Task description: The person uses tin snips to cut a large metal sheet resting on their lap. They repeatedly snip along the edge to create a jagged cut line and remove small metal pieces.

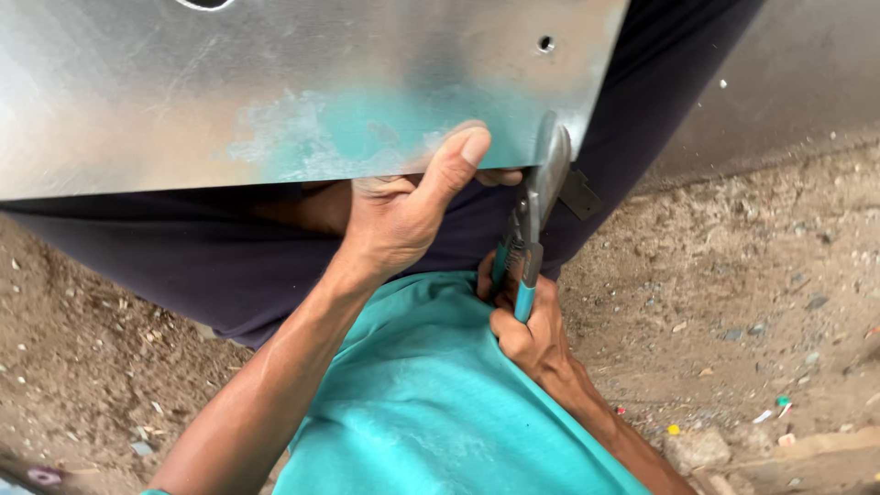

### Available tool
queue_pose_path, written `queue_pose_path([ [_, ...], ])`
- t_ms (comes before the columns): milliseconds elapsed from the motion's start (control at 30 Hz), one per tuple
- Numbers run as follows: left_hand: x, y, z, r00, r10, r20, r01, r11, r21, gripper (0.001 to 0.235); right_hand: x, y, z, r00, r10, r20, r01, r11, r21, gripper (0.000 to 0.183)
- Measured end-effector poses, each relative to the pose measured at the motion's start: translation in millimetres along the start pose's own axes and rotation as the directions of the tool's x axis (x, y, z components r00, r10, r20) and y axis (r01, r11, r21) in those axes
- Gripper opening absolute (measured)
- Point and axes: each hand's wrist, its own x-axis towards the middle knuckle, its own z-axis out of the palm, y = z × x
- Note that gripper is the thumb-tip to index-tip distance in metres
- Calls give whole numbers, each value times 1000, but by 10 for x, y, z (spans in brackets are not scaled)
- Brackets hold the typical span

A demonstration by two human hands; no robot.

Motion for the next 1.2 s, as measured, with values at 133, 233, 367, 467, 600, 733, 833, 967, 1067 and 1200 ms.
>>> queue_pose_path([
  [133,-3,-43,8,997,-10,-74,15,997,74,23,114,137,122,989,-73,-128,90,987,133,29],
  [233,-39,-2,33,990,-116,-78,119,993,24,20,126,51,45,992,-115,-44,114,993,-36,26],
  [367,-81,-14,82,994,-77,-72,80,996,43,20,91,-17,62,991,35,-126,-20,993,113,33],
  [467,-51,-35,84,991,-96,-89,99,994,37,22,249,64,90,991,-27,-134,42,993,108,24],
  [600,-82,24,114,971,-218,-94,214,975,-55,19,218,-203,18,994,25,-104,-12,992,125,40],
  [733,-123,55,129,966,-256,-44,242,947,-211,20,242,-345,85,985,52,-165,-33,992,119,38],
  [833,-102,40,135,990,-132,-57,126,987,-100,18,371,-313,108,979,-5,-205,32,992,125,32],
  [967,-78,61,100,967,-248,-56,231,950,-208,24,398,-341,-27,983,-125,-133,124,992,-14,37],
  [1067,-104,112,-118,992,-89,-93,87,996,-21,28,464,-213,-16,907,-396,-145,408,910,67,35],
  [1200,-122,203,-415,986,-99,-134,106,993,51,30,529,31,-36,934,-300,-197,299,954,-33,41],
])
